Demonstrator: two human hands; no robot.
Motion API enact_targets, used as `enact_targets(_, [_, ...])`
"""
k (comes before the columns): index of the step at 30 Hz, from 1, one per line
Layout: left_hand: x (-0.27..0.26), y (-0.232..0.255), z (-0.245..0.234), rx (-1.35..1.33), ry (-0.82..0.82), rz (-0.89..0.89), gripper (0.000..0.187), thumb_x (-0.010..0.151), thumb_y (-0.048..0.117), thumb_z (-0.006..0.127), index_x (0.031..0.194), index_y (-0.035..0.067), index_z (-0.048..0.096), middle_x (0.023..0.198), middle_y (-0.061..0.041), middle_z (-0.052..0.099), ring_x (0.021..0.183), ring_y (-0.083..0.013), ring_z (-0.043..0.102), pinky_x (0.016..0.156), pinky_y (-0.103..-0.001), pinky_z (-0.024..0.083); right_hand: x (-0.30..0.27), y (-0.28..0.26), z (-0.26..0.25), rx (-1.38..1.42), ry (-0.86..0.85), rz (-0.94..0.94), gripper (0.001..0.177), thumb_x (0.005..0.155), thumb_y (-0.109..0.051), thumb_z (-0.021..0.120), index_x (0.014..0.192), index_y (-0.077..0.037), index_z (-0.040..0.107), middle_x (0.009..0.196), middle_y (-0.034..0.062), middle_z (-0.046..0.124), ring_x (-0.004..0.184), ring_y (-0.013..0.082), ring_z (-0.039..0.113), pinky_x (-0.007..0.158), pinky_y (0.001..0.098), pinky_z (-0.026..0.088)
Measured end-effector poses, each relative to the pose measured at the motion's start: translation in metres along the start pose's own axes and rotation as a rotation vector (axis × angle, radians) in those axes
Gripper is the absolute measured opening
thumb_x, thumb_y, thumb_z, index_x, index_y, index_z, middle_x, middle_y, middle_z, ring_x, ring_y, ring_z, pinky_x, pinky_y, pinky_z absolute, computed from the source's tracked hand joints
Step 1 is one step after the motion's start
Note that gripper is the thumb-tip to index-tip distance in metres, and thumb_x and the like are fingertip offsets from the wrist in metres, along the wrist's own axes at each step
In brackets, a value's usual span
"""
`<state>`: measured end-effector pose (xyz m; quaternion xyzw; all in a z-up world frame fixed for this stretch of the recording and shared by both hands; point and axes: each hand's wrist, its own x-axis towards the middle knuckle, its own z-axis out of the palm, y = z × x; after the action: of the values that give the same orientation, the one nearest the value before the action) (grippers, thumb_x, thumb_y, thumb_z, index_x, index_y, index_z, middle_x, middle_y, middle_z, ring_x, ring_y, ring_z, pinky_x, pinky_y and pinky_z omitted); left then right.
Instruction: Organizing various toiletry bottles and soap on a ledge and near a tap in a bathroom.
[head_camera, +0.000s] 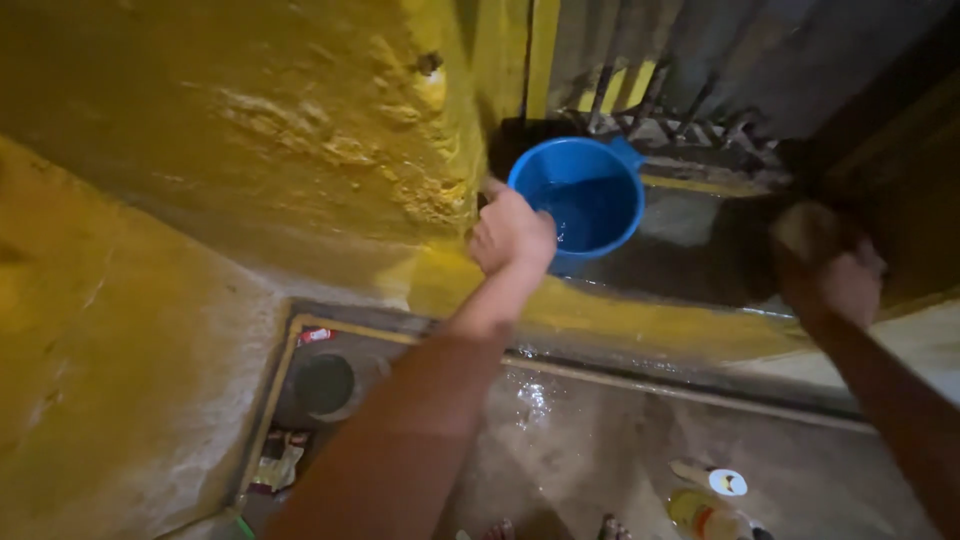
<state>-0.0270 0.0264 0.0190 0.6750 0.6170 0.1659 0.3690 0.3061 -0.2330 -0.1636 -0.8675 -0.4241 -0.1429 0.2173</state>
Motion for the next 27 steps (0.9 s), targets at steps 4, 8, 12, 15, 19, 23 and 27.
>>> enact_targets(4, [0.002, -0.005, 0.011, 0.208, 0.189, 0.347, 0.069, 0.081, 0.014, 0.071, 0.147, 0.014, 0.050, 0.144, -0.018, 0.054, 0.126, -0.0358, 0.056, 0.101, -0.052, 0.047, -0.016, -0.066, -0.033, -0.108, 0.072, 0.148, 0.082, 0.089, -0.054, 0.076, 0.144, 0.003, 0.055, 0.148, 0.0325, 0.051, 0.132, 0.0496, 0.047, 0.099, 0.0602, 0.044])
enact_targets(8, [0.015, -0.015, 0.015, 0.397, 0.298, 0.905, 0.071, 0.086, 0.004, 0.062, 0.152, 0.023, 0.049, 0.161, -0.015, 0.040, 0.145, -0.0338, 0.041, 0.115, -0.050, 0.037, -0.031, -0.135, -0.055, 0.018, -0.020, -0.216, 0.068, 0.089, -0.043, 0.070, 0.148, -0.011, 0.057, 0.151, 0.0261, 0.052, 0.134, 0.0448, 0.049, 0.105, 0.0568, 0.041])
enact_targets(12, [0.020, -0.014, 0.009, 0.385, 0.239, 1.149, 0.058, 0.094, 0.021, 0.060, 0.150, 0.010, 0.048, 0.158, -0.015, 0.043, 0.148, -0.0349, 0.040, 0.121, -0.050, 0.030, -0.031, -0.144, -0.046, 0.023, -0.020, -0.314, 0.067, 0.090, -0.041, 0.069, 0.150, -0.015, 0.056, 0.152, 0.0239, 0.052, 0.137, 0.0423, 0.049, 0.109, 0.0555, 0.041])
enact_targets(15, [0.021, -0.016, 0.008, 0.338, 0.189, 1.152, 0.059, 0.098, 0.027, 0.059, 0.148, 0.000, 0.046, 0.156, -0.017, 0.044, 0.147, -0.0351, 0.040, 0.122, -0.049, 0.028, -0.036, -0.143, -0.043, -0.021, -0.013, -0.314, 0.067, 0.090, -0.041, 0.068, 0.151, -0.016, 0.055, 0.153, 0.0232, 0.053, 0.140, 0.0411, 0.048, 0.111, 0.0551, 0.042])
enact_targets(19, [0.021, -0.010, 0.001, 0.347, 0.196, 1.173, 0.060, 0.096, 0.027, 0.058, 0.148, -0.001, 0.047, 0.154, -0.018, 0.046, 0.145, -0.0352, 0.040, 0.121, -0.048, 0.028, -0.029, -0.143, -0.039, -0.068, 0.010, -0.315, 0.068, 0.091, -0.041, 0.068, 0.152, -0.016, 0.054, 0.153, 0.0226, 0.053, 0.143, 0.0399, 0.048, 0.113, 0.0547, 0.042])
enact_targets(23, [0.022, -0.010, 0.002, 0.398, 0.195, 1.157, 0.063, 0.094, 0.026, 0.058, 0.149, -0.001, 0.045, 0.154, -0.018, 0.045, 0.144, -0.0345, 0.039, 0.121, -0.047, 0.028, -0.028, -0.128, -0.035, -0.111, 0.017, -0.296, 0.067, 0.092, -0.042, 0.068, 0.152, -0.016, 0.054, 0.153, 0.0225, 0.053, 0.144, 0.0392, 0.047, 0.115, 0.0543, 0.043])
enact_targets(27, [0.020, -0.015, 0.004, 0.426, 0.182, 1.156, 0.067, 0.093, 0.027, 0.059, 0.150, -0.002, 0.043, 0.154, -0.019, 0.043, 0.145, -0.0353, 0.038, 0.121, -0.048, 0.027, -0.012, -0.075, -0.044, -0.165, -0.033, -0.054, 0.061, 0.096, -0.043, 0.069, 0.149, -0.014, 0.060, 0.147, 0.0267, 0.053, 0.133, 0.0447, 0.048, 0.109, 0.0543, 0.044])
